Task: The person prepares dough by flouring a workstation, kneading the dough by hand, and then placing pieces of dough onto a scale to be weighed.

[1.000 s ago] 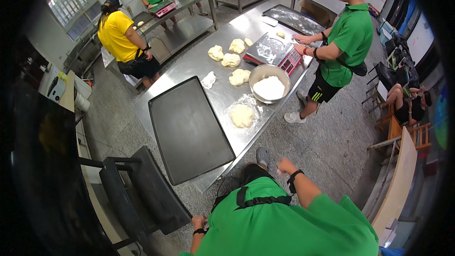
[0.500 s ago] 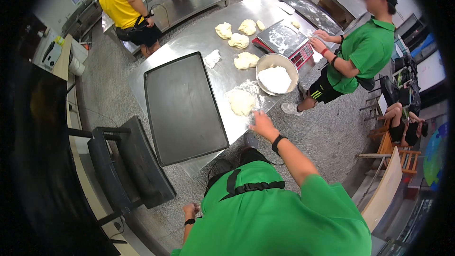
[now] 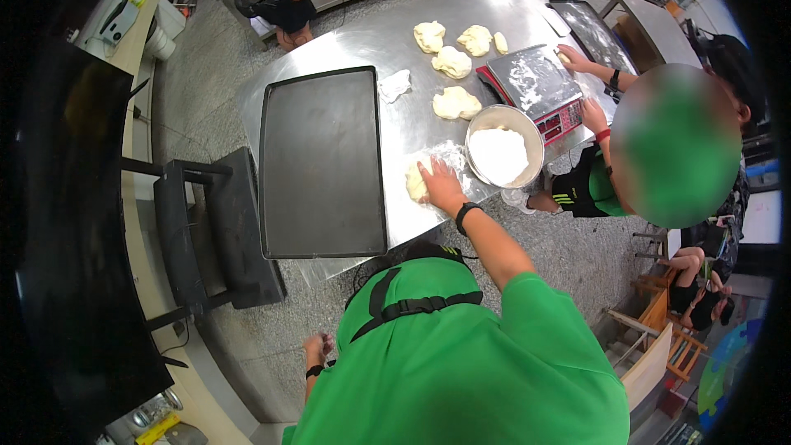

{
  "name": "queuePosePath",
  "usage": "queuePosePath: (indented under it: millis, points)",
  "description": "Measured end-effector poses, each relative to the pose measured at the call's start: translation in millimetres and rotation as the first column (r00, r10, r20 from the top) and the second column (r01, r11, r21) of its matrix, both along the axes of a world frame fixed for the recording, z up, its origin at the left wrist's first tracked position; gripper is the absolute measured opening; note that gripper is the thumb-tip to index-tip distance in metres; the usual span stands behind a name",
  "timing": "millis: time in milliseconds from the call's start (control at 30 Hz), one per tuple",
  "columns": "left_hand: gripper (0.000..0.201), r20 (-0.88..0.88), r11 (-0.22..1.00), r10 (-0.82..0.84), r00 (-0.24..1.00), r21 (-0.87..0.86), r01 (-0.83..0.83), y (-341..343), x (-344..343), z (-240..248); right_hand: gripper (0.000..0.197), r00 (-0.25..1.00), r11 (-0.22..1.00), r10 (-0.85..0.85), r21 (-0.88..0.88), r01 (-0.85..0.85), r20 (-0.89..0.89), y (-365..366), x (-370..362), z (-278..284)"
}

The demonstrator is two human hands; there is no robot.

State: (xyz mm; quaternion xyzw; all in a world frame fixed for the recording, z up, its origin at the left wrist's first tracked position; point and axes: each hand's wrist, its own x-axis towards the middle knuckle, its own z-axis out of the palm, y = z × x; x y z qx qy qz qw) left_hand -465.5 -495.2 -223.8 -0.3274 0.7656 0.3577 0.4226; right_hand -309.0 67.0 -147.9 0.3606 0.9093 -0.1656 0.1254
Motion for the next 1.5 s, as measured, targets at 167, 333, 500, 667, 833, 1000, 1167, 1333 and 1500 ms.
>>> queuePosePath:
  millis: [167,333,500,667,833,1000,1167,1333,1500]
  points:
    - [0.012,-0.025,0.999,0.005,1.0,-0.048,-0.006,24.5,20.2,11.4,0.085,0.993,0.998,0.059,0.027,-0.057,-0.106,4.6,6.3,-9.0]
    - [0.017,0.061,0.996,-0.068,0.996,-0.05,0.071,40.8,22.5,11.5,0.041,0.97,0.987,0.143,0.108,-0.123,-0.198,9.7,4.1,0.4]
    - [0.015,0.013,0.994,-0.104,0.995,-0.029,0.104,53.6,17.7,10.7,0.031,0.965,0.981,0.18,0.11,-0.161,-0.193,23.6,1.4,-8.5]
    - [0.019,-0.071,0.997,-0.08,0.994,-0.028,0.078,53.3,10.8,8.9,0.035,0.967,0.987,0.158,0.043,-0.153,-0.201,25.0,3.1,-1.2]
    - [0.015,-0.101,0.994,-0.108,0.989,0.005,0.109,49.1,13.4,10.8,0.08,0.963,0.987,0.161,0.059,-0.152,-0.214,17.9,-1.4,4.2]
    - [0.013,-0.068,0.999,-0.046,0.997,-0.001,0.046,43.0,26.4,7.0,0.094,0.97,0.967,0.24,0.1,-0.235,-0.047,3.4,-9.6,-0.6]
    - [0.015,-0.059,0.994,-0.105,0.993,-0.002,0.105,43.1,28.2,8.5,0.07,0.956,0.965,0.257,0.097,-0.245,-0.14,5.3,-8.9,-2.7]
    - [0.016,-0.041,0.993,-0.113,0.993,-0.04,0.111,52.2,23.2,12.9,0.051,0.937,0.945,0.32,0.114,-0.306,-0.137,5.7,-7.2,4.9]
    - [0.017,-0.073,0.994,-0.112,0.991,-0.01,0.112,49.1,13.0,6.5,0.044,0.907,0.933,0.359,0.109,-0.343,-0.222,2.1,1.5,16.3]
